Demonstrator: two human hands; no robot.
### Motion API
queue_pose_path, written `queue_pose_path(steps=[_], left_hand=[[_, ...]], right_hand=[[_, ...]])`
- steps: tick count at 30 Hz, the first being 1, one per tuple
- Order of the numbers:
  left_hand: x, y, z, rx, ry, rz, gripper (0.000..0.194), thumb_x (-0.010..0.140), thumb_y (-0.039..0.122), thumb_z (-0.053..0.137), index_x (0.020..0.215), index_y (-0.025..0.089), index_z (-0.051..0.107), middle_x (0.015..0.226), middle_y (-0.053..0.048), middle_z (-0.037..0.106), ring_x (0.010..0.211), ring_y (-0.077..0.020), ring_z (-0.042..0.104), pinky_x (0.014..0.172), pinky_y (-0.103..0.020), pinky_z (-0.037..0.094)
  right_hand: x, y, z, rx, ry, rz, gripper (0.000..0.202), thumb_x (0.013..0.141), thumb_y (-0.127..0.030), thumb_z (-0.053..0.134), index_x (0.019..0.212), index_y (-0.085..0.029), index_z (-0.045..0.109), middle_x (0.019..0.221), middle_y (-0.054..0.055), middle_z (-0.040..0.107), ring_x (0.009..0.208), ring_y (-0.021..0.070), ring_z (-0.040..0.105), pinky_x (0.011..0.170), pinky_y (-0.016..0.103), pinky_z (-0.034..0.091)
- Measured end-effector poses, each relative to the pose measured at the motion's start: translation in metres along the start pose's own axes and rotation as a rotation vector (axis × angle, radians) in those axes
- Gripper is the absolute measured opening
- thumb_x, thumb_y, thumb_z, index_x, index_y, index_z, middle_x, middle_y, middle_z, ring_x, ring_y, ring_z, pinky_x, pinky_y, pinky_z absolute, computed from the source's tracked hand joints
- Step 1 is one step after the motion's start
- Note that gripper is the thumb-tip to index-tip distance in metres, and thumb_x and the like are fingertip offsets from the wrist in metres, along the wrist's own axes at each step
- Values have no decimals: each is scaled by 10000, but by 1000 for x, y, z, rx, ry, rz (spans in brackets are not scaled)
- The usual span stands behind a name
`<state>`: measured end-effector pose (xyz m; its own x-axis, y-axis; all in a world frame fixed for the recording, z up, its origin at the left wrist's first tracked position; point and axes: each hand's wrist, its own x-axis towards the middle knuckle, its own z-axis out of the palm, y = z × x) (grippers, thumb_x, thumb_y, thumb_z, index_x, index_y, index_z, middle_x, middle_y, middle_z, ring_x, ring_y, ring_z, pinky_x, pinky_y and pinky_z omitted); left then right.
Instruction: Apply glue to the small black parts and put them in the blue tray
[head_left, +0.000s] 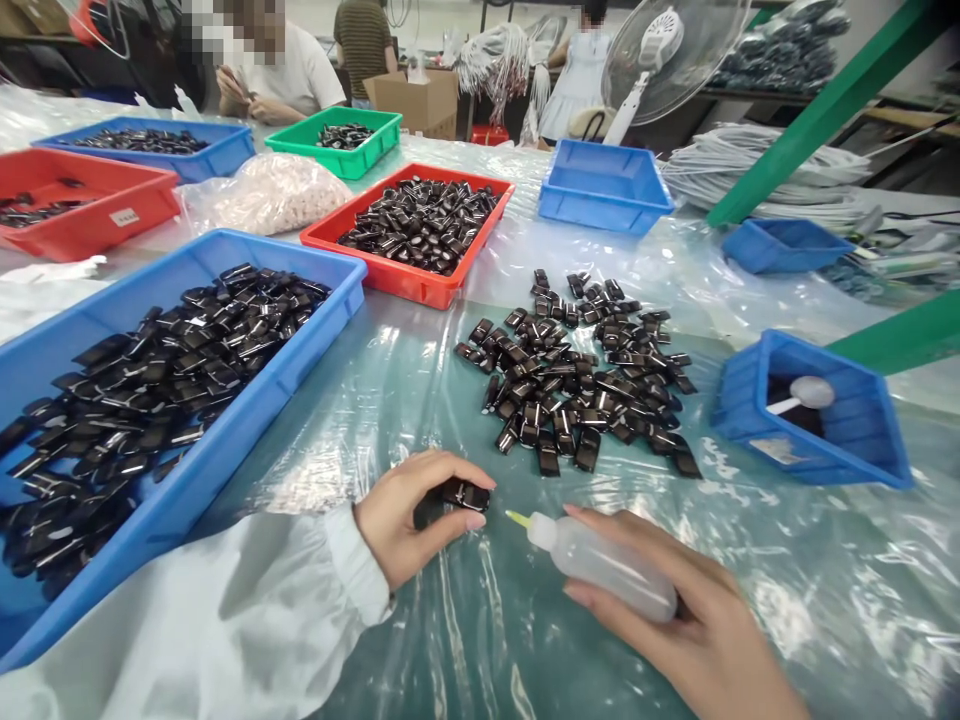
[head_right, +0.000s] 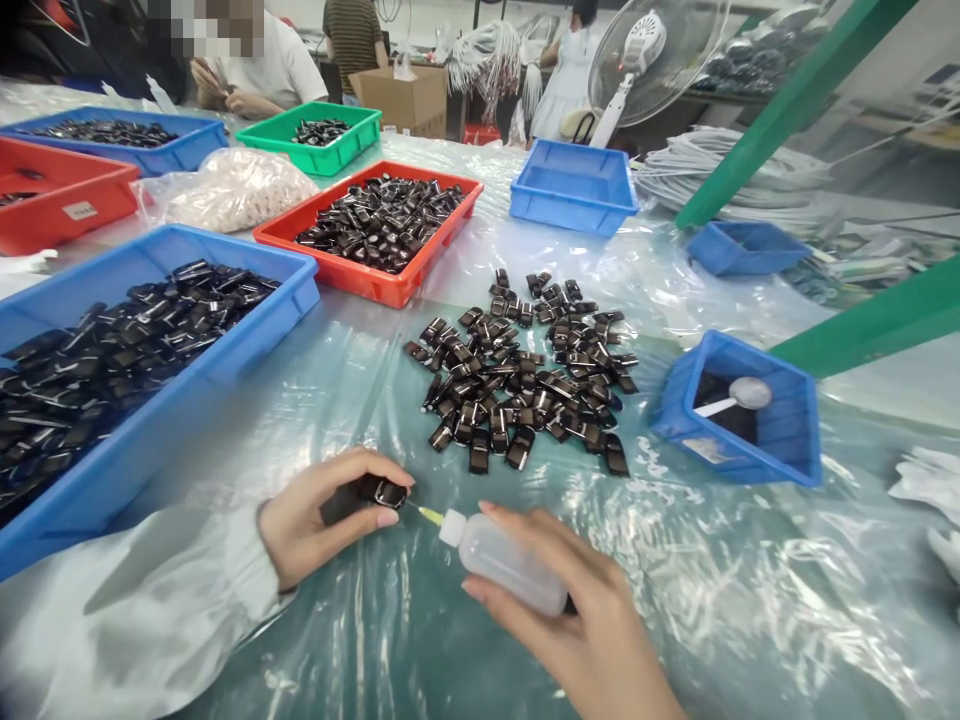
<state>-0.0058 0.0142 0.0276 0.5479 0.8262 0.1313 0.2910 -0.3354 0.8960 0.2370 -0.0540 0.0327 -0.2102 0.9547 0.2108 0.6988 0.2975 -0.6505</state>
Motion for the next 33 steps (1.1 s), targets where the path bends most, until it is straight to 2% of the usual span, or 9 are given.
queue_pose_path(steps=[6, 12, 17, 22, 29, 33], left_hand=[[0, -1, -1, 27, -53, 75, 152, 855, 209, 603, 1007, 202, 609, 960, -44, 668, 881, -203, 600, 804, -370, 412], [0, -2, -1, 12, -104, 127, 156, 846, 224, 634, 994, 173, 641, 939, -49, 699, 848, -185, 632, 777, -329, 440], [0, 1, -2, -34, -103, 111, 163, 815, 225, 671, 968, 172, 665, 914, -49, 712, 822, -175, 637, 779, -313, 461], [-1, 3, -1, -43, -91, 86, 173, 815, 251, 668, 968, 169, 671, 909, -57, 709, 813, -176, 638, 782, -317, 474], [-2, 3, -1, -45, -76, 105, 169, 815, 241, 672, 967, 167, 674, 904, -58, 711, 799, -170, 636, 763, -301, 488], [-3, 2, -1, -36, -82, 120, 172, 820, 245, 667, 976, 173, 672, 907, -58, 710, 805, -173, 640, 753, -296, 497]], right_hand=[[-2, -2, 0, 18, -62, 34, 437, 762, -255, 701, 1156, -379, 556, 926, -18, 661, 717, 153, 654, 508, 198, 524], [-2, -4, -3, 127, -68, 152, 445, 776, -294, 678, 1176, -372, 500, 871, -34, 693, 665, 154, 688, 497, 186, 549], [-3, -4, -2, 223, -71, 212, 295, 796, -273, 642, 1069, -366, 585, 906, -31, 718, 621, 152, 692, 428, 176, 518], [-4, -13, 1, 294, 47, 286, 260, 755, -268, 657, 995, -363, 691, 903, -22, 740, 637, 184, 690, 407, 210, 491], [-3, -15, 2, 268, 78, 188, 304, 755, -244, 665, 1008, -413, 683, 888, -45, 746, 655, 202, 700, 400, 229, 501], [-4, -13, -1, 210, 19, 100, 375, 759, -239, 686, 1076, -430, 631, 947, -61, 740, 745, 201, 712, 472, 219, 550]])
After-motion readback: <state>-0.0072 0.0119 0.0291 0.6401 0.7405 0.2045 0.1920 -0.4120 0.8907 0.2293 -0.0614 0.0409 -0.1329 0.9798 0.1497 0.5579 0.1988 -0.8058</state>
